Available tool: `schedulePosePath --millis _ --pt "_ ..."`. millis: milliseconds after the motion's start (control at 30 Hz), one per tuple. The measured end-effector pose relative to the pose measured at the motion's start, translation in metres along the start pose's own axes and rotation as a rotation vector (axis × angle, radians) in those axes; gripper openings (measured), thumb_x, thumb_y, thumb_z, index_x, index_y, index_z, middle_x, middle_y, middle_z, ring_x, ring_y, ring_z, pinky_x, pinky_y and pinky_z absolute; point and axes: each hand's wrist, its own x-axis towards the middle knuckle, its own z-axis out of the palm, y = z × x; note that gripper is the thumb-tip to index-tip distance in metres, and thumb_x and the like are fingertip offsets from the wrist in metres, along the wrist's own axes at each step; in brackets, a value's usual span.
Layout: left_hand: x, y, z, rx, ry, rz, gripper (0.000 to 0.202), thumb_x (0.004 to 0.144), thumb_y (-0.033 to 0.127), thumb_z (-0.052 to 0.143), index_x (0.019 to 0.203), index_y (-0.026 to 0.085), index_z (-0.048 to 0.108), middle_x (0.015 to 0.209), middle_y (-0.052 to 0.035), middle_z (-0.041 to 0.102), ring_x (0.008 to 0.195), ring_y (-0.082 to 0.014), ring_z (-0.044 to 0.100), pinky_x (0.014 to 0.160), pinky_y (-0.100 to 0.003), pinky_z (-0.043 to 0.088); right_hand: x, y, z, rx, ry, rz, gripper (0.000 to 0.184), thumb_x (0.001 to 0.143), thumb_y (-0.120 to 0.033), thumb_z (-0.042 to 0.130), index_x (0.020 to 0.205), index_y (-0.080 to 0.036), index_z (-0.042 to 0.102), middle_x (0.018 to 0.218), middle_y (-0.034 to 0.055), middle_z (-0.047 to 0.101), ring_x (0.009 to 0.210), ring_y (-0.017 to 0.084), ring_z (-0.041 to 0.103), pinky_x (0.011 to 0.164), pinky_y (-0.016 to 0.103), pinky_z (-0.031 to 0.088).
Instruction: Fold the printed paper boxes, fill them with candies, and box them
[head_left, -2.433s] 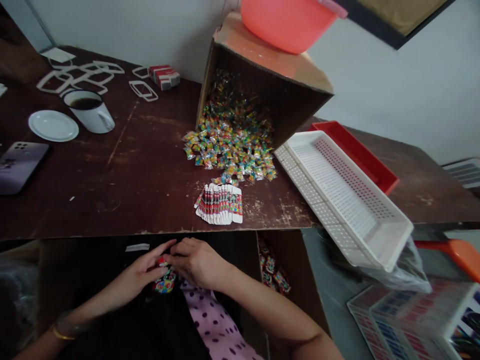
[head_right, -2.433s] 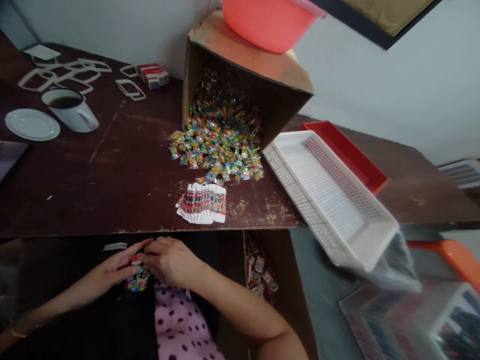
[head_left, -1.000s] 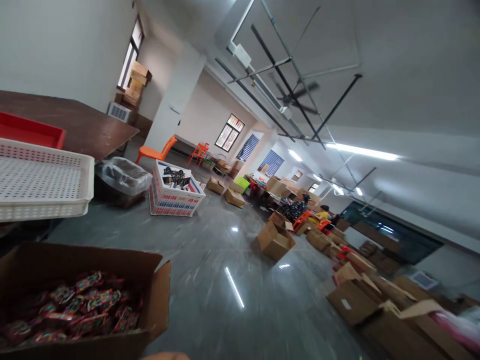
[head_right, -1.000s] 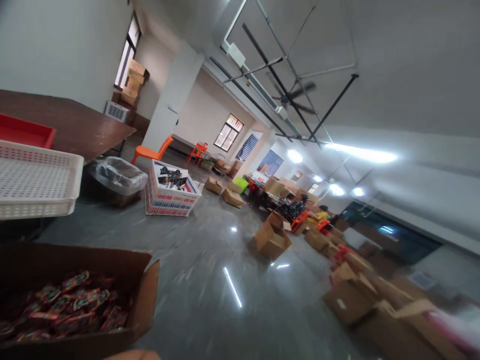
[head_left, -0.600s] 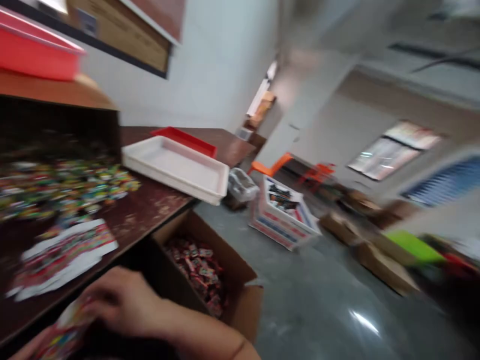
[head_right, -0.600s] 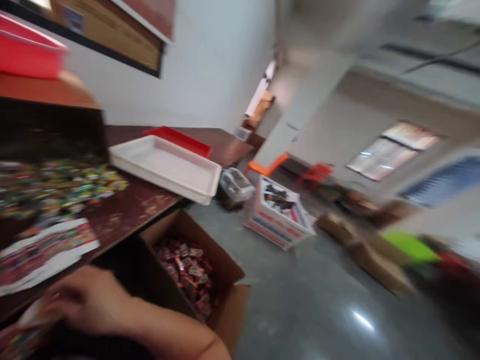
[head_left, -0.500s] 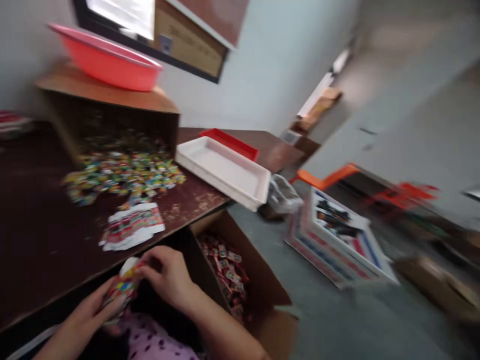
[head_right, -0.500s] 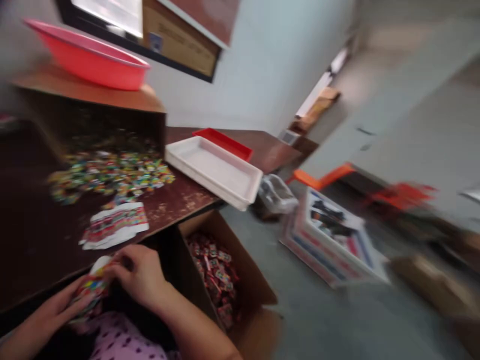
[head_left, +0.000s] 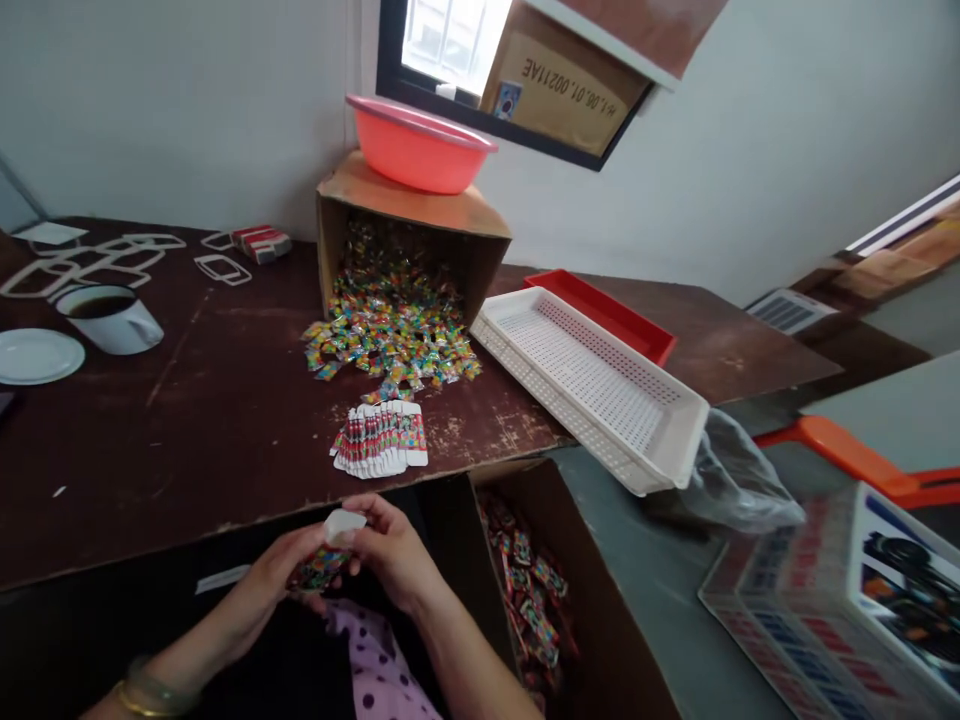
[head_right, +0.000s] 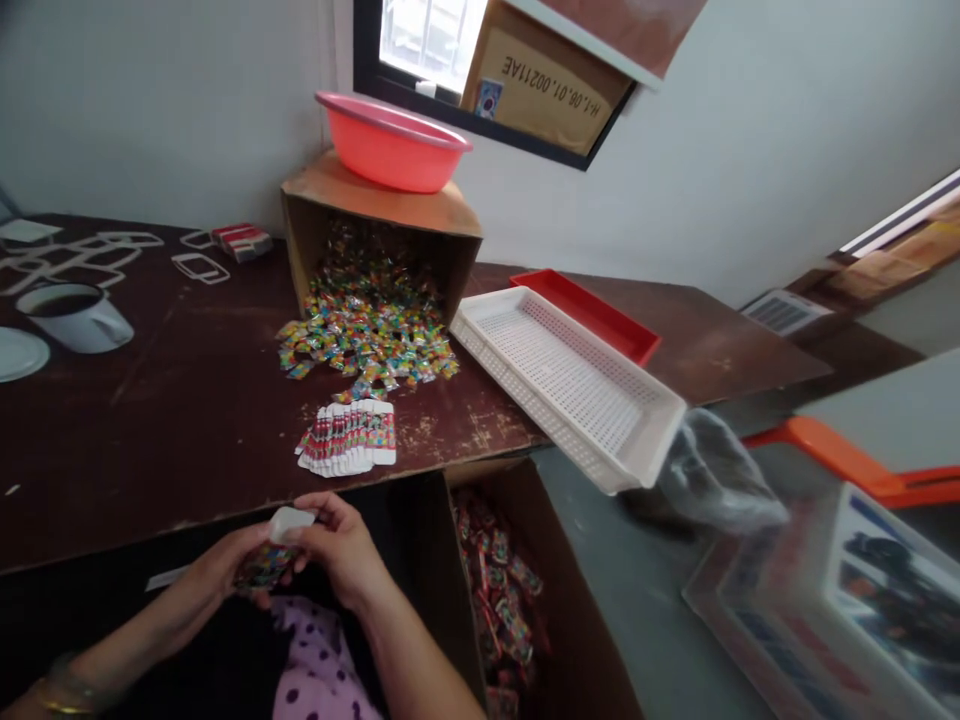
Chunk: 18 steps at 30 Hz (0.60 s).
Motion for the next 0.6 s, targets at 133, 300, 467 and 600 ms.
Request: schedulePosePath --millis 133,300,467,600 --pt "0.009 -0.002 -0.016 0.098 -0.005 -0.009 0.044 0.07 0.043 0.075 0.107 0.02 0.076 0.091 -0.0076 0.079 0.09 -0.0314 0.067 0.065 -0.035 0.056 0.006 -0.003 0.0 -0.347 -0.117 -0.065 0.031 0.068 -0.04 0.081 0.091 -0.019 0.073 0.087 0.0014 0.062 0.068 0.013 0.061 0.061 0.025 0.051" --pt "0.018 -0.001 -0.024 -0.018 0.041 -0.044 0.035 0.075 0.043 0.067 0.098 0.019 0.078 0.087 -0.0084 0.079 0.092 -0.034 0.067 0.069 -0.041 0.056 0.004 -0.015 0.007 -0.762 -0.158 -0.426 0.028 0.096 -0.035 0.053 0.108 -0.023 0.075 0.104 0.0065 0.07 0.095 0.016 0.065 0.087 0.029 0.05" --pt "0.013 0.003 -0.028 -0.163 -0.046 -0.037 0.032 0.076 0.039 0.074 0.102 0.021 0.078 0.093 -0.0072 0.079 0.088 -0.0302 0.067 0.069 -0.04 0.057 0.013 -0.023 0.005 -0.809 -0.039 -0.454 0.023 0.093 -0.033 0.059 0.105 -0.022 0.076 0.098 0.0057 0.073 0.09 0.016 0.067 0.083 0.027 0.053" --pt "0.008 0.002 -0.027 -0.183 -0.025 -0.046 0.036 0.07 0.035 0.084 0.103 0.023 0.078 0.091 -0.0046 0.078 0.077 -0.023 0.065 0.063 -0.034 0.057 0.014 -0.019 0.009 -0.991 -0.168 -0.568 0.032 0.095 -0.033 0.055 0.123 -0.023 0.068 0.114 0.0081 0.069 0.101 0.017 0.064 0.09 0.031 0.051"
